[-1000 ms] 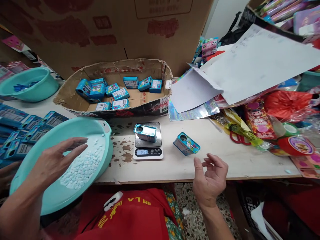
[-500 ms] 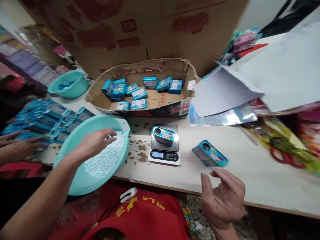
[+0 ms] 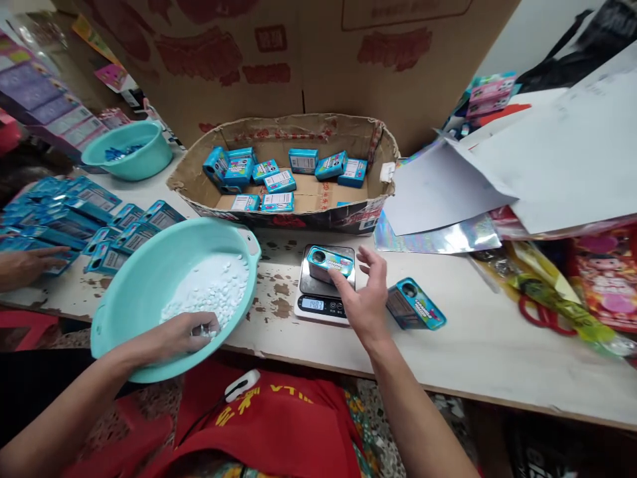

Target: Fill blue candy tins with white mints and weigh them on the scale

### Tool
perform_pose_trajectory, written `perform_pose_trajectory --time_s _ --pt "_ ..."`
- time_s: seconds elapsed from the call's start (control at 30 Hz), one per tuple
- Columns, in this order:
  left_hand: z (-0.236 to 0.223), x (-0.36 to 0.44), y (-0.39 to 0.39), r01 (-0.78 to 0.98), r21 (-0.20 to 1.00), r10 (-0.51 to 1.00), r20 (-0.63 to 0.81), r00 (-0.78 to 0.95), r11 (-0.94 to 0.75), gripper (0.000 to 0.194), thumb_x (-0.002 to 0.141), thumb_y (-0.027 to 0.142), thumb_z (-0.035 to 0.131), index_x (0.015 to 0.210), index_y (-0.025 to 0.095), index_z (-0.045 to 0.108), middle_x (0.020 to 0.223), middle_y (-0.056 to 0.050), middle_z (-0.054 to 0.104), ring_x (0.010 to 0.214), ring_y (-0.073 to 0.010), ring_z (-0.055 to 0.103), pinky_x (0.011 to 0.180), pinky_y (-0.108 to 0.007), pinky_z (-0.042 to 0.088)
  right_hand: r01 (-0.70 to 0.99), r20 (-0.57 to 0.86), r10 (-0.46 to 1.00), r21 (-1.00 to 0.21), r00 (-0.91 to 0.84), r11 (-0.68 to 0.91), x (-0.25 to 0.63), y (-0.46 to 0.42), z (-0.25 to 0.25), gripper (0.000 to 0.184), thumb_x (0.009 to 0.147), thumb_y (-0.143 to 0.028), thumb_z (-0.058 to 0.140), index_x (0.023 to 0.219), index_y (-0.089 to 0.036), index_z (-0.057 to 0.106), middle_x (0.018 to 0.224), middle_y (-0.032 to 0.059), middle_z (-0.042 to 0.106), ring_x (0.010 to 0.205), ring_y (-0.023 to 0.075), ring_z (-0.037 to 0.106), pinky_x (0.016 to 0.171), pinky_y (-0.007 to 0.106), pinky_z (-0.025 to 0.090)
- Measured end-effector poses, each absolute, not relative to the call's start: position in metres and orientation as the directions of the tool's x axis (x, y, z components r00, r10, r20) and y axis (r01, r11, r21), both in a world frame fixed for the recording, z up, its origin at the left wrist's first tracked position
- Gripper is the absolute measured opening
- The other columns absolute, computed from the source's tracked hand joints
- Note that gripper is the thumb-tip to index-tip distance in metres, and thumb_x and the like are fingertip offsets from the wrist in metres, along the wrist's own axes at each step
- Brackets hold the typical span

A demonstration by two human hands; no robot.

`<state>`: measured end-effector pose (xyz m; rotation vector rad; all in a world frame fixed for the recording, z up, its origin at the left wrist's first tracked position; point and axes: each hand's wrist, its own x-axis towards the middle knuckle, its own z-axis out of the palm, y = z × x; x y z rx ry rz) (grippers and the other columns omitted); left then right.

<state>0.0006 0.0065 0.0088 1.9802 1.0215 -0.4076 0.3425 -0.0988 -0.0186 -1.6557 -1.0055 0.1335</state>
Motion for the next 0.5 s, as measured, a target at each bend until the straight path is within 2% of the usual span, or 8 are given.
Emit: perform_pose_trajectory --time_s 0.13,0.23,0.37,0.43,0.5 --pt "0.011 -0.004 0.009 0.714 0.675 0.458 -0.583 0.671 -0.186 0.015 0.078 0.031 0.053 0.084 0.02 0.061 0.08 0.0 0.059 0.076 -0.0167 0.052 0.069 -0.025 0.038 0.465 0.257 0.765 -0.883 0.59 -0.062 0.342 -0.095 -0.017 0.058 0.072 -0.048 0.073 0.12 -0.02 0.056 0.11 0.0082 0.064 0.096 0.0213 0.06 0.09 0.041 0.048" --pt "0.016 -0.016 0.01 0.65 0.76 0.429 -0.584 0.689 -0.007 0.016 0.078 0.035 0.058 0.083 0.02 0.06 0.075 0.001 0.056 0.07 -0.0144 0.05 0.064 -0.024 0.038 0.458 0.235 0.783 -0.886 0.576 -0.071 0.341 -0.095 -0.02 0.053 0.07 -0.049 0.074 0.112 -0.02 0.06 0.104 0.0066 0.066 0.092 0.021 0.061 0.085 0.039 0.05" --pt "0.025 -0.038 0.015 0.483 0.849 0.574 -0.511 0.64 0.217 0.023 0.076 0.038 0.064 0.087 0.019 0.059 0.078 -0.002 0.056 0.067 -0.0134 0.05 0.064 -0.025 0.043 0.488 0.264 0.772 -0.87 0.578 -0.068 0.34 -0.095 -0.021 0.046 0.07 -0.047 0.073 0.106 -0.02 0.062 0.097 0.0044 0.067 0.088 0.0201 0.062 0.084 0.037 0.05" --pt "0.028 -0.042 0.017 0.429 0.871 0.637 -0.475 0.607 0.241 0.028 0.077 0.041 0.063 0.094 0.019 0.059 0.088 -0.004 0.058 0.072 -0.0153 0.053 0.064 -0.027 0.046 0.5 0.257 0.769 -0.861 0.585 -0.093 0.34 -0.095 -0.02 0.048 0.069 -0.049 0.074 0.105 -0.019 0.062 0.094 0.0042 0.067 0.084 0.0201 0.062 0.081 0.036 0.05" --pt "0.025 -0.036 0.019 0.51 0.846 0.644 -0.477 0.598 0.154 0.037 0.079 0.045 0.061 0.107 0.021 0.059 0.105 -0.008 0.059 0.085 -0.0197 0.057 0.071 -0.031 0.049 0.5 0.245 0.762 -0.858 0.599 -0.118 0.34 -0.095 -0.021 0.051 0.067 -0.051 0.074 0.104 -0.018 0.063 0.09 0.0041 0.067 0.081 0.0203 0.062 0.078 0.036 0.05"
